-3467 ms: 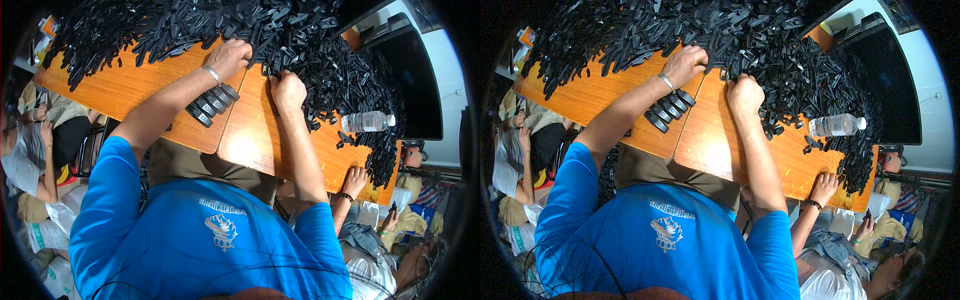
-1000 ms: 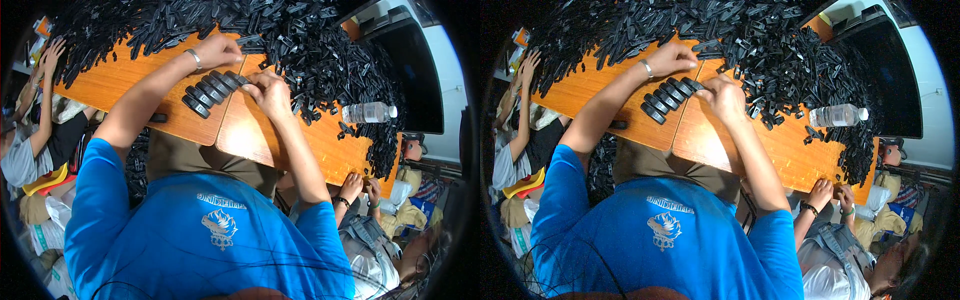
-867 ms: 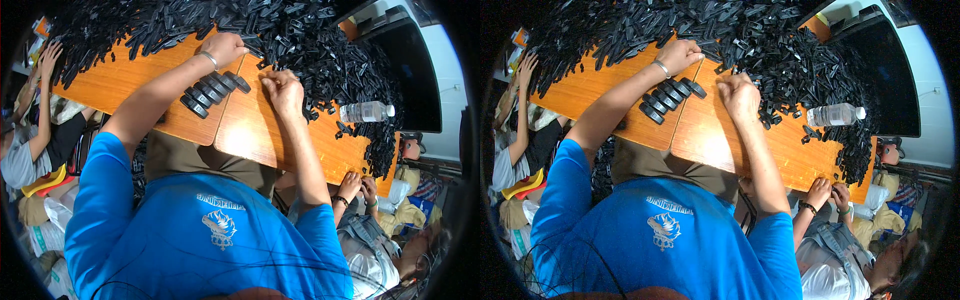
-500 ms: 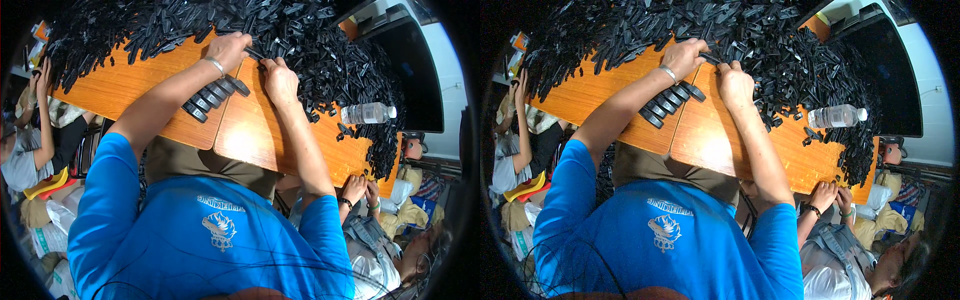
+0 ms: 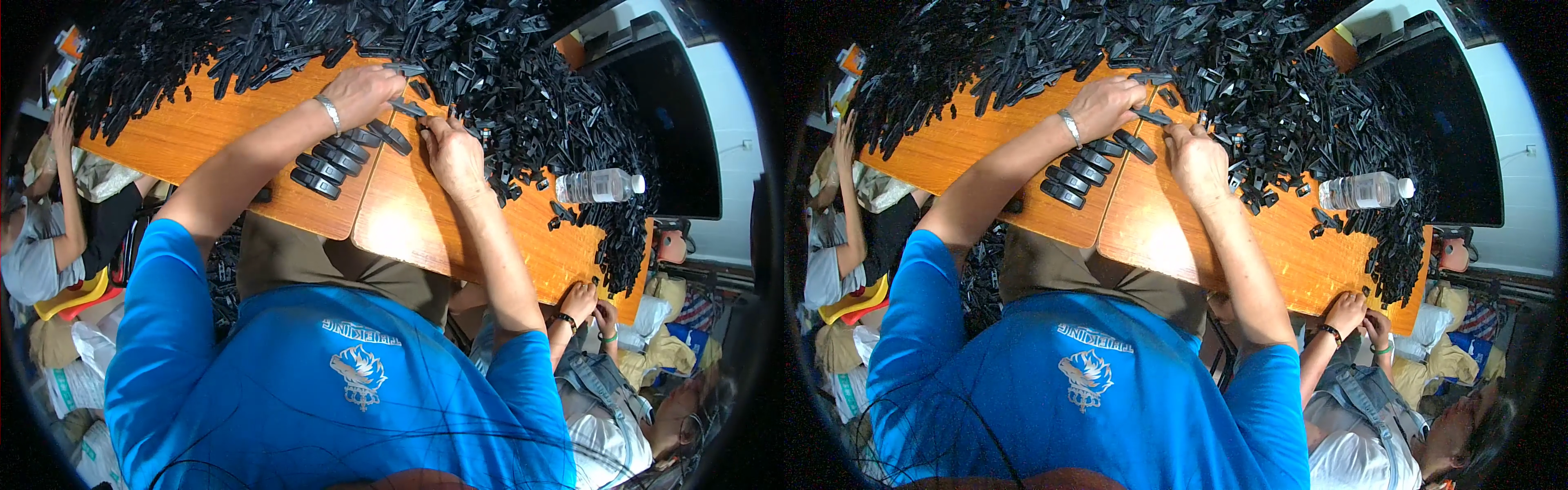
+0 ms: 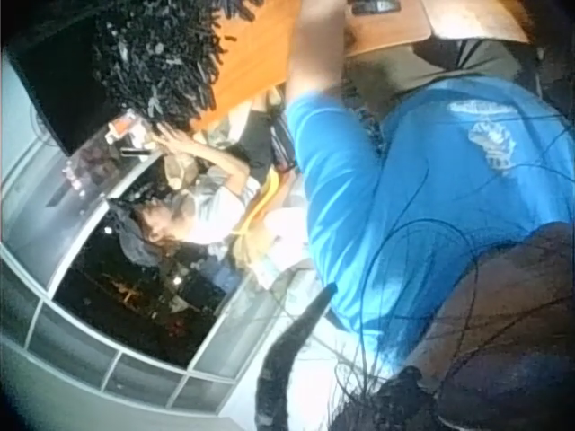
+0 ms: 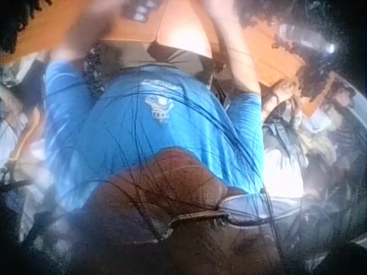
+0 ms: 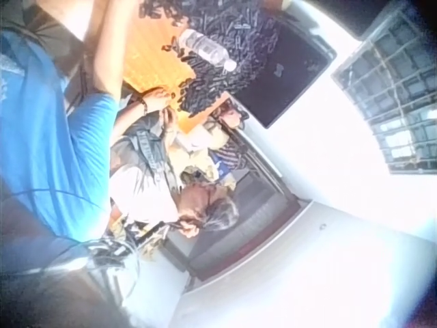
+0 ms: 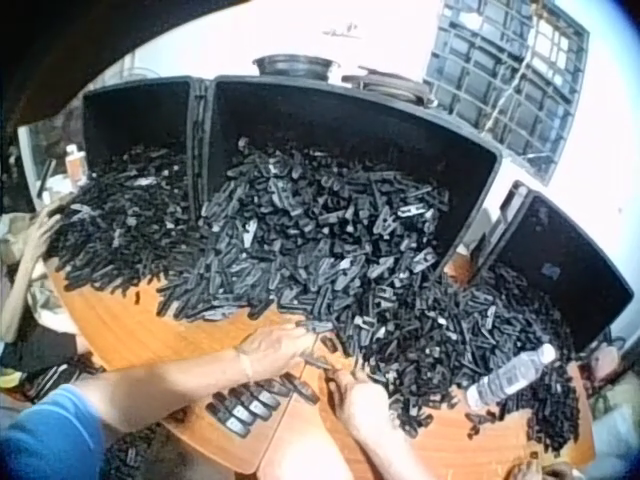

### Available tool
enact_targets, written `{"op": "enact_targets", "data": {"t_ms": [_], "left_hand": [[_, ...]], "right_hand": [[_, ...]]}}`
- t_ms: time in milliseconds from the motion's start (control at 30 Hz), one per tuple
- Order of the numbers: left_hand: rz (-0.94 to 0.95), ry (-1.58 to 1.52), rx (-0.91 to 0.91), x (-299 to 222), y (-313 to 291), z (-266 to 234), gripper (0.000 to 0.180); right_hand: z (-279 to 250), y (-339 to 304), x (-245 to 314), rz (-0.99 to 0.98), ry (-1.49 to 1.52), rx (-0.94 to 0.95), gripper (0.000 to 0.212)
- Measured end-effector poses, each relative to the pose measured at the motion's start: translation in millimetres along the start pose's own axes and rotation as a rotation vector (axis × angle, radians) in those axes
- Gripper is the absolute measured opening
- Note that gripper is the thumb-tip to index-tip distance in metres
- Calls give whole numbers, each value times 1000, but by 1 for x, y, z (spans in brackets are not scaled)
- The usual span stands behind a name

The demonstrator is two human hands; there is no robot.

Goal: The person assembles small black plastic components by taking pieces from the table and fitting them together by hand.

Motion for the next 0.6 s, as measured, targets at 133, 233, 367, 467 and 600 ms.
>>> {"op": "enact_targets", "data": {"t_ms": [133, 233, 367, 467, 600], "left_hand": [[48, 0, 11, -7, -6, -4, 24], [79, -43, 4, -12, -7, -9, 24], [34, -101, 92, -8, -6, -6, 23], [27, -48, 27, -4, -8, -6, 22], [178, 208, -167, -1, -18, -20, 23]], "right_hand": [[10, 1, -7, 60, -89, 56, 15], [10, 0, -6, -16, -128, 11, 13], [11, -4, -4, 21, -211, 51, 19], [9, -6, -2, 10, -281, 46, 13], [-3, -3, 0, 56, -112, -12, 20]]}}
Point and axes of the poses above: each hand's wrist, its own y-axis towards the middle knuckle, its own z-axis out of the palm, x = y × z, the point moved 9 cm from there along y, towards the middle knuckle, and after that the axes turned 11 degrees about z, right-handed, at the moved point
